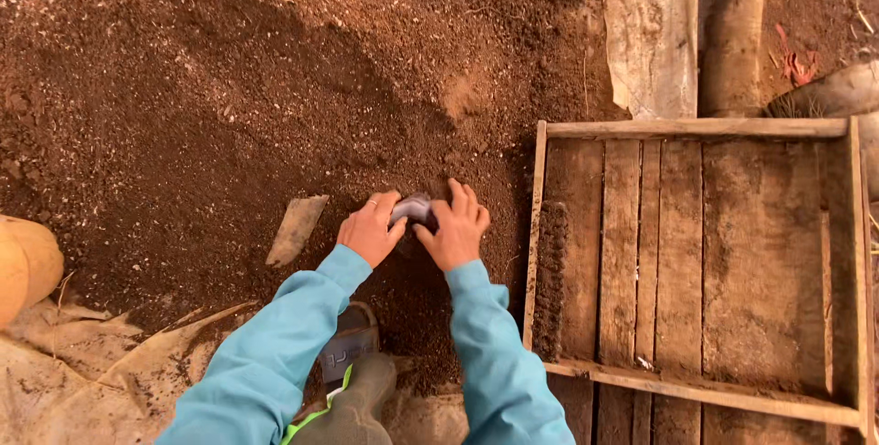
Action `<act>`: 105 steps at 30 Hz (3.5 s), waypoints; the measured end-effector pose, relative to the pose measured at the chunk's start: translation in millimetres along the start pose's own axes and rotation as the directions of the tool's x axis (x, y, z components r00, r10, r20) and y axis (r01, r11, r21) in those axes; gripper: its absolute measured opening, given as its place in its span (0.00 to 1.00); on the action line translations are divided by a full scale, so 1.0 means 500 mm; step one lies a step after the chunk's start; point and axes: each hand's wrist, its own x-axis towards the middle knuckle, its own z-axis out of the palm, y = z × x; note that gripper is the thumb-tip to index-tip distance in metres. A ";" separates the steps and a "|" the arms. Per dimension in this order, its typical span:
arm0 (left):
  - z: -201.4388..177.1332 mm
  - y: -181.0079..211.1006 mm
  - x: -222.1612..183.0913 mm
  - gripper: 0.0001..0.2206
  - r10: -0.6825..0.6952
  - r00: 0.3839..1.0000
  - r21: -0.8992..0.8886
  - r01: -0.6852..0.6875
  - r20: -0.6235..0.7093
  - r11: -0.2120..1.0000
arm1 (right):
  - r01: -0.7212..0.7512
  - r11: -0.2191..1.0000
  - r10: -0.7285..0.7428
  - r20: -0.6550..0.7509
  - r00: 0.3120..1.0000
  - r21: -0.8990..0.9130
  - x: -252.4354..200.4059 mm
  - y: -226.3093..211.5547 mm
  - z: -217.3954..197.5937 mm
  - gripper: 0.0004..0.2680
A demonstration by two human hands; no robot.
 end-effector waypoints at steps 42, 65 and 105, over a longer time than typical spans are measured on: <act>-0.044 0.181 -0.102 0.08 0.252 0.968 -0.700 -0.192 -0.018 0.688 | 0.126 0.662 0.058 -0.218 0.974 0.738 -0.188 0.025 -0.119 0.07; 0.079 0.146 -0.130 0.14 0.278 0.959 -0.915 -0.058 0.060 0.399 | 0.136 0.308 0.358 -0.248 0.900 0.942 -0.259 0.000 -0.078 0.20; 0.067 0.182 0.004 0.09 0.685 0.676 0.019 -0.716 0.270 0.698 | -0.565 0.490 0.482 0.334 0.810 0.664 0.049 0.117 -0.115 0.26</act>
